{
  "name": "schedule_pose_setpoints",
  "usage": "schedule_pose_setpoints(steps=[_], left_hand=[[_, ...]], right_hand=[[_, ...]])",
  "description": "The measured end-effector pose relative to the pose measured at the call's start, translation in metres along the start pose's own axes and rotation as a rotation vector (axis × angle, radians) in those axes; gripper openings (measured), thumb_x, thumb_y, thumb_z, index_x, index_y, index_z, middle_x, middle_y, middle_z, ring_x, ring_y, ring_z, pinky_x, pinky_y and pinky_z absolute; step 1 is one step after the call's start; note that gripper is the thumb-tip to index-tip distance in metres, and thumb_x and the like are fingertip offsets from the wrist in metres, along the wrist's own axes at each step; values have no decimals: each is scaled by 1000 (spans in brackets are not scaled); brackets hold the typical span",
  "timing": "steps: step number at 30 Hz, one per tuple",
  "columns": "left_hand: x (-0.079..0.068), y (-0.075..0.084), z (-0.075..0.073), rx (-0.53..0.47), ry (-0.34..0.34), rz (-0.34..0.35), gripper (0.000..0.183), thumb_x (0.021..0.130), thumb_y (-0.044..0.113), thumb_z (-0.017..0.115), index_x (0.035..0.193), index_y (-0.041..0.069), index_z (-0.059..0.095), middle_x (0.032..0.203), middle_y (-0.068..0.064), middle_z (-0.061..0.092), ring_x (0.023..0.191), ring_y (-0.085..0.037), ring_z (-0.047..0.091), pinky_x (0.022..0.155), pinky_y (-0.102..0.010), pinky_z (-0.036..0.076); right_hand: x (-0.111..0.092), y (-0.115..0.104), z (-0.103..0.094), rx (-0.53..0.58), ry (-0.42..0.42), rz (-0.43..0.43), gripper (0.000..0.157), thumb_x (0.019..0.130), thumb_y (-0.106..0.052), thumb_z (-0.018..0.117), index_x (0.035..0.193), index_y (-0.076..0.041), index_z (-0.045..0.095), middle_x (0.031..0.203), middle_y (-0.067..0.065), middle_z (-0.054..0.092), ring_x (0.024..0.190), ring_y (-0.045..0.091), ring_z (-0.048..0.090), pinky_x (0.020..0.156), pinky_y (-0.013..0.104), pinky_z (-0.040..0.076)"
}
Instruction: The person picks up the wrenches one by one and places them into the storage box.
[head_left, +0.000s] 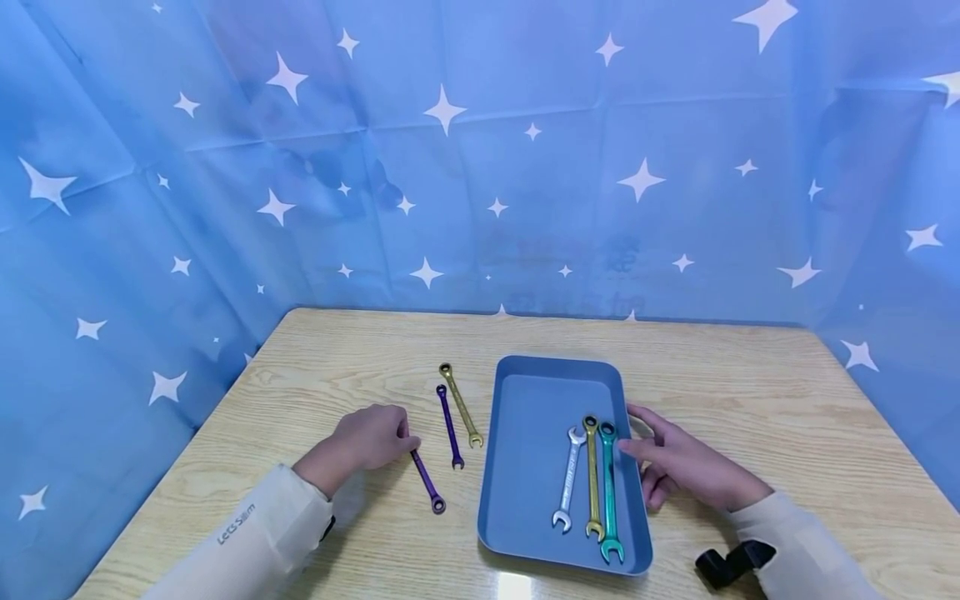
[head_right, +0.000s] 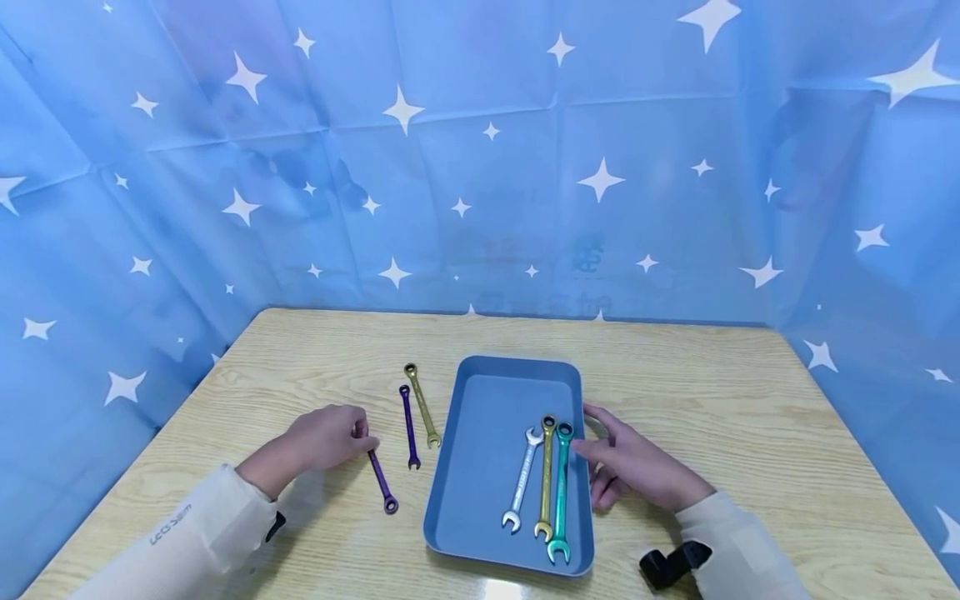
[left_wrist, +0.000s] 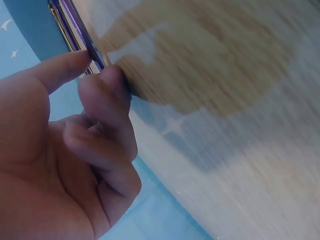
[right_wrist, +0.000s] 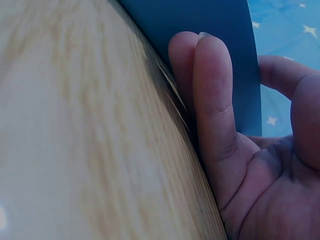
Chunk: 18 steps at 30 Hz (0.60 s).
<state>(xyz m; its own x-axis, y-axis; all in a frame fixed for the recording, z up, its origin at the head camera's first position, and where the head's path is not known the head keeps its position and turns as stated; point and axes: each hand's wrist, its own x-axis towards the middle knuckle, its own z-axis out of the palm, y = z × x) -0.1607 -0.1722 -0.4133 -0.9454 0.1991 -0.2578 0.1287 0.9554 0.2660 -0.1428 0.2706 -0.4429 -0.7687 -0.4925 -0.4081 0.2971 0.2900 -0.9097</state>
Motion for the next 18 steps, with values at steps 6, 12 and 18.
schedule_pose_setpoints(steps=[6, 12, 18], left_hand=[[1, 1, -1, 28, -25, 6, 25, 94, 34, 66, 77, 18, 56, 68, 4, 55, 60, -14, 50, 57, -31, 37], [1, 2, -3, 52, -40, 5, 24, 93, 33, 66, 78, 18, 56, 70, 4, 57, 63, -14, 51, 60, -33, 38], [2, 2, -3, 57, -50, 2, 24, 93, 34, 66, 78, 18, 56, 71, 4, 57, 64, -14, 52, 60, -32, 37]], right_hand=[[1, 2, 0, -1, 1, -6, 85, 105, -36, 50, 160, -19, -13, 103, 18, 71, 63, 18, 69, 62, 41, 60], [1, 1, 1, 3, -4, -10, 84, 106, -35, 49, 160, -19, -13, 102, 18, 71, 63, 17, 69, 62, 40, 60], [1, 1, 1, -2, -2, -11, 84, 106, -35, 49, 160, -19, -14, 103, 18, 71, 63, 17, 69, 62, 40, 60]])
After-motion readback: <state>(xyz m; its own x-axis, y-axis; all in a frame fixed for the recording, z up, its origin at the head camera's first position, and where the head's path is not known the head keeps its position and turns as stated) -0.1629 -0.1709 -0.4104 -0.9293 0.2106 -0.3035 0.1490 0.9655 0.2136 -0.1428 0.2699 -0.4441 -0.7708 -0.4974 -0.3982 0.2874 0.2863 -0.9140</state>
